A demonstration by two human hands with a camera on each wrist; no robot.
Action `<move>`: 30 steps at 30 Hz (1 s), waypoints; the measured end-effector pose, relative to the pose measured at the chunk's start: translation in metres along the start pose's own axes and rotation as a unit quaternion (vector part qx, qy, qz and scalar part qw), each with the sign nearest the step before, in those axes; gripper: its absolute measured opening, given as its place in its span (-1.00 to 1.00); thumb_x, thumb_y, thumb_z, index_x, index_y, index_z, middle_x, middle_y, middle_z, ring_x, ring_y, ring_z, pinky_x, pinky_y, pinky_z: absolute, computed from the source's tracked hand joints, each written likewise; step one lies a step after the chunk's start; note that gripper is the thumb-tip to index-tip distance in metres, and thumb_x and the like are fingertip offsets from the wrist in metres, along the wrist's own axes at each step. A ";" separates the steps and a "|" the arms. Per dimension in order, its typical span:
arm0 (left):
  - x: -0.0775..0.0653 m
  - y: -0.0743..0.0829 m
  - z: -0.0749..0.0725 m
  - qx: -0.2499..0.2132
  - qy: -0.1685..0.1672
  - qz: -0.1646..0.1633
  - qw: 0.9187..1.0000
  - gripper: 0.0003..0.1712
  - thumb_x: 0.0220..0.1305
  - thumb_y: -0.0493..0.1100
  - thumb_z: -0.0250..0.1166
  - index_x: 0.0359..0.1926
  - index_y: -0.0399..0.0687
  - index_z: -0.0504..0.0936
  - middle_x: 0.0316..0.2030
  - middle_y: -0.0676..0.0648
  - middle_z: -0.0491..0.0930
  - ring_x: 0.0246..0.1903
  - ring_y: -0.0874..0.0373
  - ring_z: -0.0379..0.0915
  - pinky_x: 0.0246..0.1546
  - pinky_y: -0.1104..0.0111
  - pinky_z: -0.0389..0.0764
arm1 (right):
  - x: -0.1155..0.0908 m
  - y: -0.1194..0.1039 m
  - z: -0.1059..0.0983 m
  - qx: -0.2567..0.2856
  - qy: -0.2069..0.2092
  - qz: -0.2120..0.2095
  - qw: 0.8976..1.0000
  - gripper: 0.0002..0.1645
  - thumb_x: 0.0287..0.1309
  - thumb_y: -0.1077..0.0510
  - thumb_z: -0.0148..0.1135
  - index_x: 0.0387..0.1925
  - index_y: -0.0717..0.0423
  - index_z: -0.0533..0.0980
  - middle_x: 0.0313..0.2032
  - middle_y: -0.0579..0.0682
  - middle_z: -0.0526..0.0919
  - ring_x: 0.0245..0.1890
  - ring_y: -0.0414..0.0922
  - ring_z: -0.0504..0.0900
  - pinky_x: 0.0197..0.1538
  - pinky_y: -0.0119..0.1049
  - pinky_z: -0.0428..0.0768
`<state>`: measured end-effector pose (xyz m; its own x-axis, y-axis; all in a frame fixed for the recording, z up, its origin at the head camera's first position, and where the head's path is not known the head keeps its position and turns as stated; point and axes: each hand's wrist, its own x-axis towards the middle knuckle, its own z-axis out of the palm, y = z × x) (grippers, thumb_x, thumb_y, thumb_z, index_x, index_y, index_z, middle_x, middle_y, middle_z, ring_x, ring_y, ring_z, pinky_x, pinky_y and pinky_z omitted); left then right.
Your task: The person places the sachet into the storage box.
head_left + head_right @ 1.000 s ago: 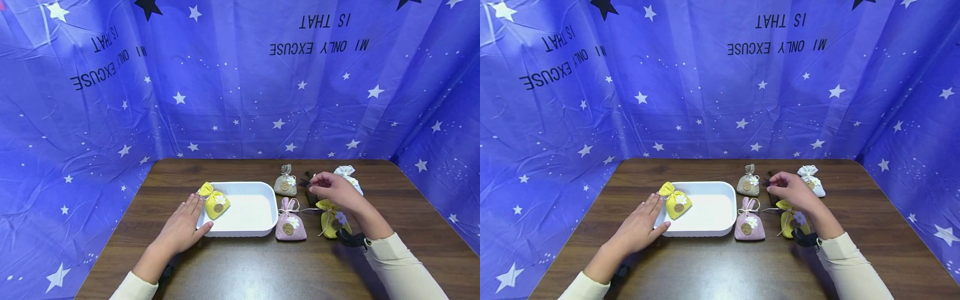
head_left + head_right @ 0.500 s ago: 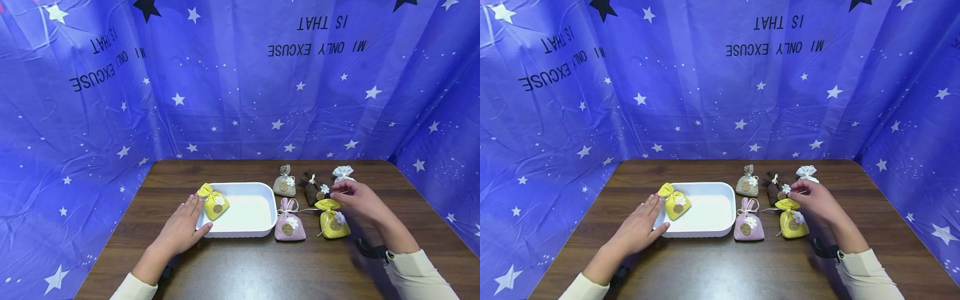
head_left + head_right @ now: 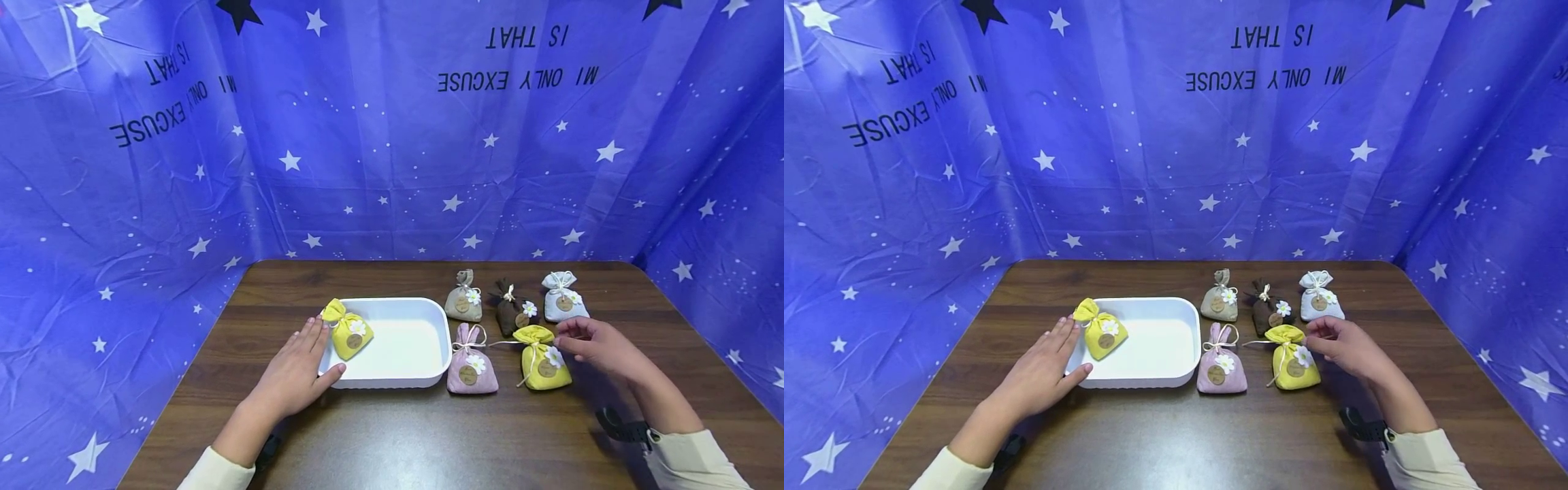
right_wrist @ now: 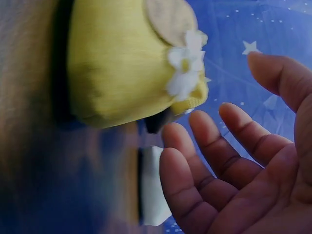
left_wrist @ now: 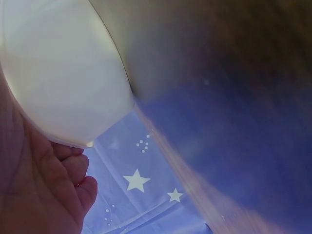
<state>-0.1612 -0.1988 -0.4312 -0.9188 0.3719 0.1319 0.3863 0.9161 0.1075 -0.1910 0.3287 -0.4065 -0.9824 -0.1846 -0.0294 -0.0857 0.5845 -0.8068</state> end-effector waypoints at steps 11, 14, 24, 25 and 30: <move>0.000 0.000 -0.001 0.002 -0.010 -0.003 1.000 -0.03 0.42 0.37 -0.02 0.47 -0.36 0.17 0.49 -0.30 0.07 0.49 -0.16 -0.11 0.43 -0.03 0.07 | -0.005 0.018 0.005 0.032 -0.057 0.041 0.997 -0.48 0.30 0.16 0.26 0.10 0.50 0.40 -0.19 0.07 0.63 -0.27 -0.23 0.58 -0.27 -0.20 0.65; 0.000 0.000 -0.001 0.002 -0.011 -0.002 1.000 -0.03 0.42 0.36 -0.02 0.47 -0.37 0.17 0.49 -0.30 0.07 0.49 -0.16 -0.12 0.43 -0.03 0.07 | -0.005 0.020 0.005 0.029 -0.061 0.052 0.996 -0.46 0.31 0.14 0.26 0.11 0.50 0.39 -0.17 0.10 0.61 -0.25 -0.19 0.57 -0.26 -0.18 0.65; 0.001 -0.001 0.000 0.003 -0.007 0.001 1.000 -0.03 0.42 0.35 -0.01 0.46 -0.38 0.18 0.48 -0.31 0.07 0.49 -0.16 -0.10 0.43 -0.02 0.08 | -0.002 0.025 0.007 0.025 -0.077 0.091 0.993 -0.44 0.31 0.11 0.26 0.14 0.46 0.38 -0.12 0.11 0.59 -0.20 -0.09 0.56 -0.24 -0.14 0.65; 0.001 -0.001 0.000 0.003 -0.007 0.001 1.000 -0.03 0.42 0.35 -0.01 0.46 -0.38 0.18 0.48 -0.31 0.07 0.49 -0.17 -0.10 0.43 -0.02 0.08 | -0.001 0.025 0.007 0.026 -0.078 0.093 0.992 -0.44 0.31 0.11 0.26 0.14 0.46 0.38 -0.11 0.11 0.60 -0.20 -0.09 0.56 -0.24 -0.14 0.65; 0.000 0.000 -0.001 0.001 -0.007 -0.001 1.000 -0.04 0.42 0.34 0.00 0.46 -0.38 0.19 0.48 -0.31 0.09 0.49 -0.17 -0.10 0.43 -0.03 0.08 | 0.001 0.025 0.009 0.034 -0.085 0.098 0.991 -0.44 0.32 0.09 0.25 0.15 0.45 0.38 -0.09 0.13 0.59 -0.20 -0.08 0.57 -0.24 -0.12 0.66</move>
<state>-0.1617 -0.1988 -0.4302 -0.9206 0.3722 0.1183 0.3844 0.9170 0.1062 -0.1924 0.3362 -0.4325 -0.9360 -0.2070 -0.2848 0.1219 0.5683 -0.8137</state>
